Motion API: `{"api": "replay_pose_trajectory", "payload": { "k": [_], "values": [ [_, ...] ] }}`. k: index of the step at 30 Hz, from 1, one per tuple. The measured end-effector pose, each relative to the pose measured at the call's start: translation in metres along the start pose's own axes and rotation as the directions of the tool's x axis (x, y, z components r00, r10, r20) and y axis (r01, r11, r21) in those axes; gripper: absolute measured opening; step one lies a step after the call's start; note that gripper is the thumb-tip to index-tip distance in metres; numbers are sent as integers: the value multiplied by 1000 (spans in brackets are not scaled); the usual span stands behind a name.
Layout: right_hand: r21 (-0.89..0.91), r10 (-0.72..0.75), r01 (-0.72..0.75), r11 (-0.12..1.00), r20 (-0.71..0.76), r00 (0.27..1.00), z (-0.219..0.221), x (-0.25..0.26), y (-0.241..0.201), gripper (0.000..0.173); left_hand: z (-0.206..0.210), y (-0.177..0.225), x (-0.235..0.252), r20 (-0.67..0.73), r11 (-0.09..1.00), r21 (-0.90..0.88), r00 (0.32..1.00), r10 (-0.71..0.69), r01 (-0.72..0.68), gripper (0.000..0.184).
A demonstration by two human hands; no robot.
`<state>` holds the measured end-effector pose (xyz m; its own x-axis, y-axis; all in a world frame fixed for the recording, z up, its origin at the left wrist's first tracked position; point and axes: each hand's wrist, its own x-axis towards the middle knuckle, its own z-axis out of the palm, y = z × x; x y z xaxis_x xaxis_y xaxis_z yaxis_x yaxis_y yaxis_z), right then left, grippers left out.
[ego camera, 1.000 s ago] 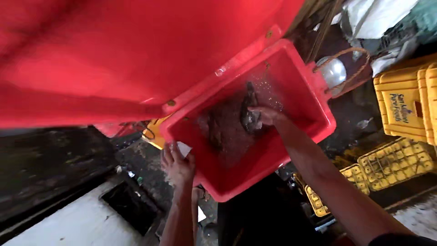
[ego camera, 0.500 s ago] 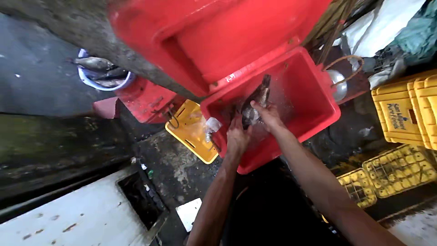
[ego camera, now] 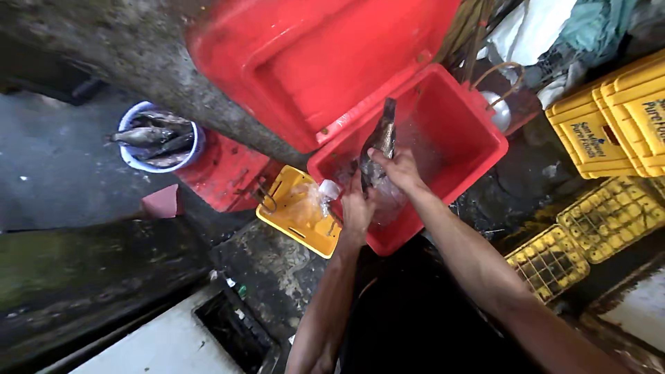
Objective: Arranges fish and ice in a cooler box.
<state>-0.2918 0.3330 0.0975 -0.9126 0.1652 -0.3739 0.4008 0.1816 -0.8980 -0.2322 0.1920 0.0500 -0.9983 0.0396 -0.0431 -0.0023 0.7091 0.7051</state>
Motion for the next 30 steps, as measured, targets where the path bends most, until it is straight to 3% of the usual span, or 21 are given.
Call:
{"api": "replay_pose_trajectory", "payload": {
  "k": [7, 9, 11, 14, 17, 21, 24, 27, 30],
  "values": [
    [43, -29, 28, 999, 16, 999, -3, 0, 2, 30, -1, -3, -4, 5, 994, -104, 1000, -27, 28, 55],
    [9, 24, -24, 1000, 34, 999, -12, -5, 5, 37, 2, -5, -7, 43, 966, -250, 997, -62, 71, 59],
    [-40, 54, -50, 998, 120, 991, -16, -8, 9, 48, -3, -10, -6, 120, 843, -515, 987, -105, 153, 60],
    [1, 31, -33, 999, 296, 955, -1, -8, 4, 44, -16, -21, -7, 247, 488, -819, 953, -176, 302, 53],
    [-124, -7, 70, 990, 444, 896, 27, -13, -14, 40, -30, -35, -20, 293, 251, -904, 928, -229, 347, 59],
    [-388, -104, 364, 847, 550, 828, 39, 1, -14, 46, -42, -44, -32, 284, 84, -939, 889, -359, 334, 54],
    [-566, -134, 349, 747, 386, 913, 10, 8, 5, 52, -53, -55, -40, 250, 24, -957, 864, -437, 289, 54],
    [-807, -87, 224, 547, 211, 974, -32, 12, 47, 69, -75, -79, -61, 178, 8, -977, 842, -509, 211, 56],
    [-917, 86, 95, 387, 139, 987, -77, 1, 95, 64, -90, -126, -79, 145, -46, -987, 728, -670, 154, 56]
  ]
}}
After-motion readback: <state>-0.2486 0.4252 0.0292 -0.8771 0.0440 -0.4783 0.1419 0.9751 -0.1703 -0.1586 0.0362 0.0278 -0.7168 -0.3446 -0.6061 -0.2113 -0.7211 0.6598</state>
